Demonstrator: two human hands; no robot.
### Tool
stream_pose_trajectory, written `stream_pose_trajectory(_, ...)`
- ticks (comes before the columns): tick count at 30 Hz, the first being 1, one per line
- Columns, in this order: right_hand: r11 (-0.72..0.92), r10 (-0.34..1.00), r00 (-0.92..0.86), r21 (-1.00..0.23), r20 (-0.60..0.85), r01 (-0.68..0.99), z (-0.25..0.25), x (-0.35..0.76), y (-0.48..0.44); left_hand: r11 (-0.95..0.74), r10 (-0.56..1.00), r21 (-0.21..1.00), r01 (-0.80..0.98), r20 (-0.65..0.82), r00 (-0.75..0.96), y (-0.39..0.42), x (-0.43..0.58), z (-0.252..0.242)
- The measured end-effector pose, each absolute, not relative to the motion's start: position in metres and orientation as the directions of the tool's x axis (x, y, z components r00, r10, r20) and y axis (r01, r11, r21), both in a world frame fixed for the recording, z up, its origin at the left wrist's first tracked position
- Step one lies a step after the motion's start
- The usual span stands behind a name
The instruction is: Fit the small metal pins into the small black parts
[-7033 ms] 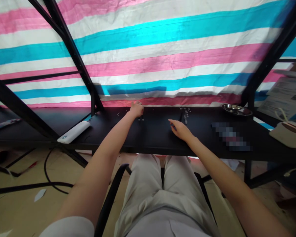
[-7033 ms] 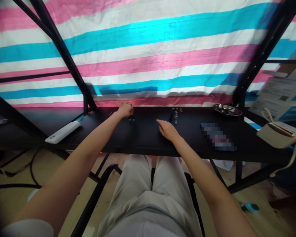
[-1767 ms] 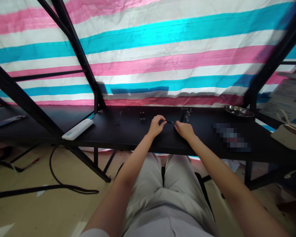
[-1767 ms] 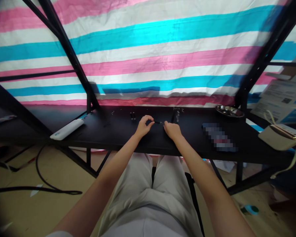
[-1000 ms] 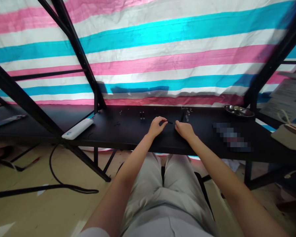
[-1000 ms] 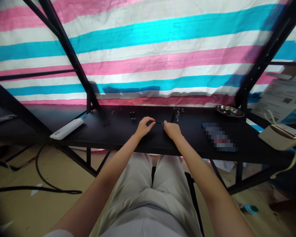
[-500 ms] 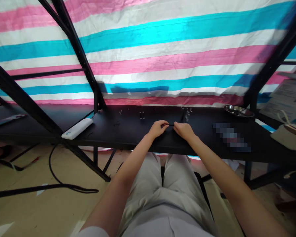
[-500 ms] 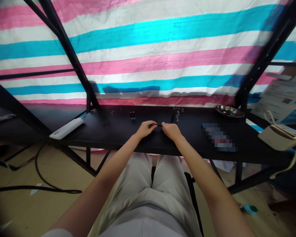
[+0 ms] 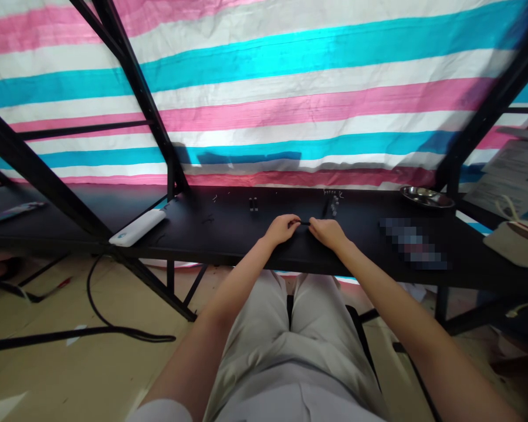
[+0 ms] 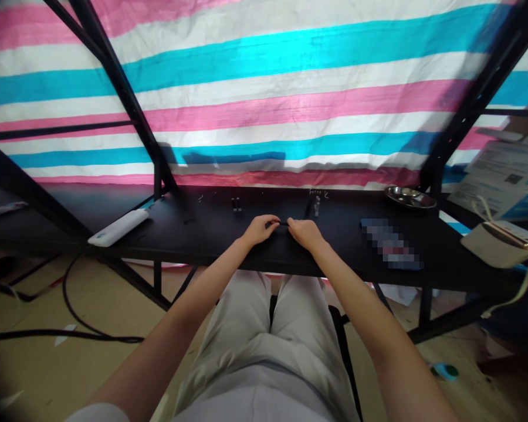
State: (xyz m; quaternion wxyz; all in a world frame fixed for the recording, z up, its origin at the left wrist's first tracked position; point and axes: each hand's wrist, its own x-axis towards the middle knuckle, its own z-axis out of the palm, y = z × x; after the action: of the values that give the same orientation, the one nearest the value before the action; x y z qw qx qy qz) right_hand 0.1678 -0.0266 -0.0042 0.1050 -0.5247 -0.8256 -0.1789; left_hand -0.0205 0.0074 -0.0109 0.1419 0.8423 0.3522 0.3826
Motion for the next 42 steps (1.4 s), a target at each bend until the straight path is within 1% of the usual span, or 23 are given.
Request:
stream_pose_trajectory(7, 0.384, 0.823, -0.421, 0.174, 0.381, 0.907, -0.004, 0.17, -0.028, -0.789, 0.589, 0.273, 0.551, 0.592, 0.55, -0.002, -0.018, -0.003)
stream_pose_trajectory(12, 0.372, 0.809, -0.398, 0.147, 0.433, 0.916, -0.007, 0.17, -0.026, -0.801, 0.544, 0.132, 0.585, 0.569, 0.616, -0.003, -0.016, 0.016)
stream_pose_trajectory(16, 0.333, 0.808, -0.339, 0.101, 0.483, 0.938, -0.009, 0.166, -0.026, -0.854, 0.478, 0.074, 0.515, 0.5, 0.722, 0.011, -0.02, 0.049)
stream_pose_trajectory(19, 0.335, 0.814, -0.328, 0.074, 0.48, 0.939, -0.01, 0.163, -0.026, -0.871, 0.46, 0.074, 0.486, 0.474, 0.751, 0.034, -0.029, 0.075)
stream_pose_trajectory(21, 0.333, 0.822, -0.324, 0.066, 0.467, 0.941, -0.009, 0.162, -0.027, -0.859, 0.483, 0.085, 0.505, 0.464, 0.743, 0.053, -0.038, 0.088)
stream_pose_trajectory(24, 0.336, 0.828, -0.328, 0.066, 0.455, 0.94, -0.008, 0.161, -0.028, -0.805, 0.557, 0.107, 0.584, 0.474, 0.682, 0.076, -0.053, 0.1)
stream_pose_trajectory(25, 0.337, 0.827, -0.331, 0.069, 0.454, 0.939, -0.007, 0.161, -0.028, -0.769, 0.592, 0.067, 0.635, 0.449, 0.67, 0.081, -0.058, 0.103)
stream_pose_trajectory(26, 0.337, 0.827, -0.332, 0.072, 0.454, 0.939, -0.007, 0.161, -0.028, -0.722, 0.631, -0.007, 0.692, 0.403, 0.663, 0.083, -0.062, 0.104)
stream_pose_trajectory(28, 0.332, 0.825, -0.33, 0.08, 0.459, 0.94, -0.006, 0.16, -0.028, -0.612, 0.712, -0.199, 0.766, 0.282, 0.643, 0.084, -0.068, 0.105)
stream_pose_trajectory(30, 0.324, 0.823, -0.327, 0.088, 0.465, 0.942, -0.005, 0.16, -0.029, -0.528, 0.771, -0.358, 0.77, 0.178, 0.611, 0.079, -0.07, 0.104)
stream_pose_trajectory(32, 0.316, 0.823, -0.321, 0.092, 0.469, 0.944, -0.005, 0.16, -0.029, -0.486, 0.8, -0.435, 0.758, 0.127, 0.586, 0.074, -0.071, 0.102)
stream_pose_trajectory(35, 0.312, 0.827, -0.315, 0.087, 0.465, 0.946, -0.006, 0.161, -0.029, -0.459, 0.817, -0.464, 0.757, 0.114, 0.565, 0.069, -0.071, 0.098)
stream_pose_trajectory(42, 0.309, 0.834, -0.312, 0.082, 0.456, 0.947, -0.009, 0.162, -0.026, -0.429, 0.841, -0.453, 0.781, 0.114, 0.529, 0.072, -0.075, 0.093)
